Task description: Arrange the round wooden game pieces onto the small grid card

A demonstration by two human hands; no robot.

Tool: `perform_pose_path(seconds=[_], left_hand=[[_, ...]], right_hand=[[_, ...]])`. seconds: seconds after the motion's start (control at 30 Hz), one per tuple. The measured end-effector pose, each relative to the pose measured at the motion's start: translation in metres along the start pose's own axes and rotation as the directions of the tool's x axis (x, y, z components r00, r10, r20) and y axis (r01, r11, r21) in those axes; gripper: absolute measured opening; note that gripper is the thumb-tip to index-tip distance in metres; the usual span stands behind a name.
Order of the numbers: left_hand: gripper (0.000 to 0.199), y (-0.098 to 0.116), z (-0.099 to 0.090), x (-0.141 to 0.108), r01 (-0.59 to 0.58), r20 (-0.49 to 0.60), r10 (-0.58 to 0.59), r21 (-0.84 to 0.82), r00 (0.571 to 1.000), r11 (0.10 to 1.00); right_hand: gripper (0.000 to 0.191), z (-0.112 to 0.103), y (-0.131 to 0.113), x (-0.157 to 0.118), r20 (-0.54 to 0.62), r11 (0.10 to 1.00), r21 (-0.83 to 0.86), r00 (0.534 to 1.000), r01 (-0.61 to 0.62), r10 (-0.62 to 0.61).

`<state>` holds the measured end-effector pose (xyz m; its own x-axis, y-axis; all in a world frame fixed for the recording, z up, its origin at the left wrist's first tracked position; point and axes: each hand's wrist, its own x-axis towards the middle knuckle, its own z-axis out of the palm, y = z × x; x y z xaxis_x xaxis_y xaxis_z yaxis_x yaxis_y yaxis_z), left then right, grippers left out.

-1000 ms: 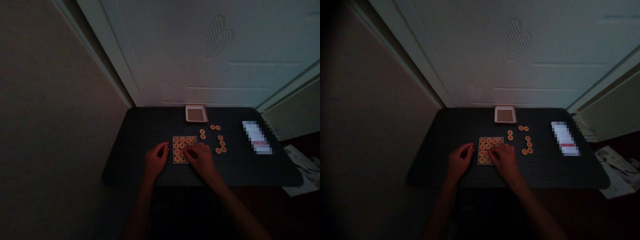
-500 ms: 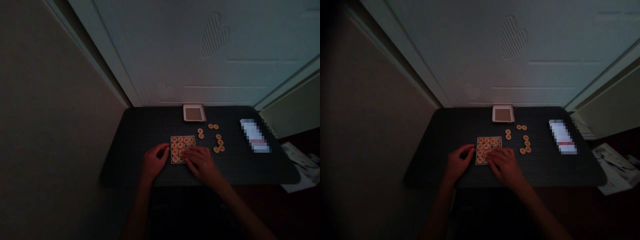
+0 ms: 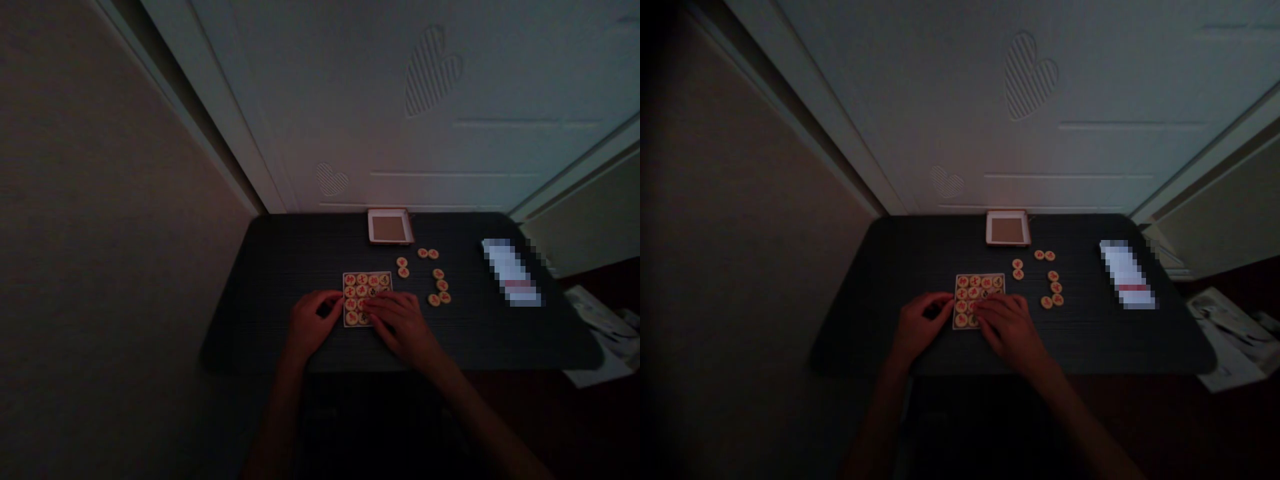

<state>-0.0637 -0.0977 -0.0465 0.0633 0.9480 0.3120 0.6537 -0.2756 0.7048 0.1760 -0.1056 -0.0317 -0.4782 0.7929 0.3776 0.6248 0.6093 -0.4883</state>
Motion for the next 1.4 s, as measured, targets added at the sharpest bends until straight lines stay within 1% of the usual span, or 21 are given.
perform_pose_path(seconds=[0.17, 0.3, 0.4, 0.47, 0.63, 0.73, 0.8, 0.87, 0.93, 1.03, 1.17, 1.27, 1.4], left_hand=[[0.016, -0.001, 0.000, 0.000, 0.018, 0.011, -0.018, -0.001, 1.000, 1.000], [0.019, 0.000, 0.000, 0.000, 0.037, -0.002, -0.037, -0.020, 0.999, 0.999], [0.021, 0.003, -0.001, 0.000, 0.032, -0.017, -0.033, -0.046, 0.999, 0.998], [0.021, 0.004, -0.002, 0.001, 0.023, -0.029, -0.024, -0.057, 0.999, 0.998], [0.021, 0.005, -0.005, 0.001, -0.007, -0.033, 0.005, -0.038, 0.999, 0.999], [0.022, 0.008, -0.007, 0.000, -0.090, -0.042, 0.090, 0.006, 0.995, 0.996], [0.028, 0.013, -0.008, 0.000, -0.160, -0.005, 0.160, 0.044, 0.987, 0.986], [0.034, 0.020, -0.008, 0.000, -0.214, 0.077, 0.208, 0.075, 0.975, 0.974], [0.038, 0.026, -0.007, 0.000, -0.247, 0.162, 0.229, 0.099, 0.960, 0.964], [0.043, 0.031, -0.005, 0.003, -0.274, 0.242, 0.240, 0.118, 0.940, 0.954], [0.045, 0.030, -0.005, 0.006, -0.297, 0.297, 0.250, 0.126, 0.922, 0.946], [0.045, 0.029, -0.006, 0.007, -0.296, 0.327, 0.238, 0.139, 0.914, 0.945], [0.043, 0.029, -0.005, 0.007, -0.289, 0.334, 0.228, 0.146, 0.915, 0.946]], right_hand=[[0.031, -0.002, 0.000, -0.001, -0.018, 0.999, 0.034, 1.000, 0.011, -0.010], [0.025, -0.008, 0.003, -0.005, -0.108, 0.997, 0.072, 0.993, -0.032, 0.040], [0.021, -0.013, 0.011, -0.014, -0.189, 0.993, 0.087, 0.977, -0.081, 0.096], [0.020, -0.016, 0.017, -0.022, -0.215, 0.989, 0.086, 0.967, -0.119, 0.135], [0.020, -0.025, 0.026, -0.039, -0.185, 0.971, 0.138, 0.959, -0.193, 0.217], [0.019, -0.030, 0.028, -0.044, -0.194, 0.960, 0.184, 0.949, -0.213, 0.248], [0.019, -0.034, 0.029, -0.047, -0.207, 0.952, 0.210, 0.942, -0.223, 0.266], [0.019, -0.037, 0.031, -0.051, -0.216, 0.943, 0.232, 0.933, -0.237, 0.288], [0.020, -0.039, 0.034, -0.054, -0.220, 0.935, 0.252, 0.926, -0.251, 0.307], [0.020, -0.041, 0.037, -0.059, -0.221, 0.923, 0.275, 0.916, -0.271, 0.334], [0.020, -0.041, 0.039, -0.060, -0.233, 0.905, 0.313, 0.900, -0.288, 0.367], [0.020, -0.042, 0.039, -0.057, -0.232, 0.898, 0.337, 0.899, -0.284, 0.371], [0.021, -0.042, 0.040, -0.056, -0.239, 0.892, 0.355, 0.895, -0.280, 0.376]])
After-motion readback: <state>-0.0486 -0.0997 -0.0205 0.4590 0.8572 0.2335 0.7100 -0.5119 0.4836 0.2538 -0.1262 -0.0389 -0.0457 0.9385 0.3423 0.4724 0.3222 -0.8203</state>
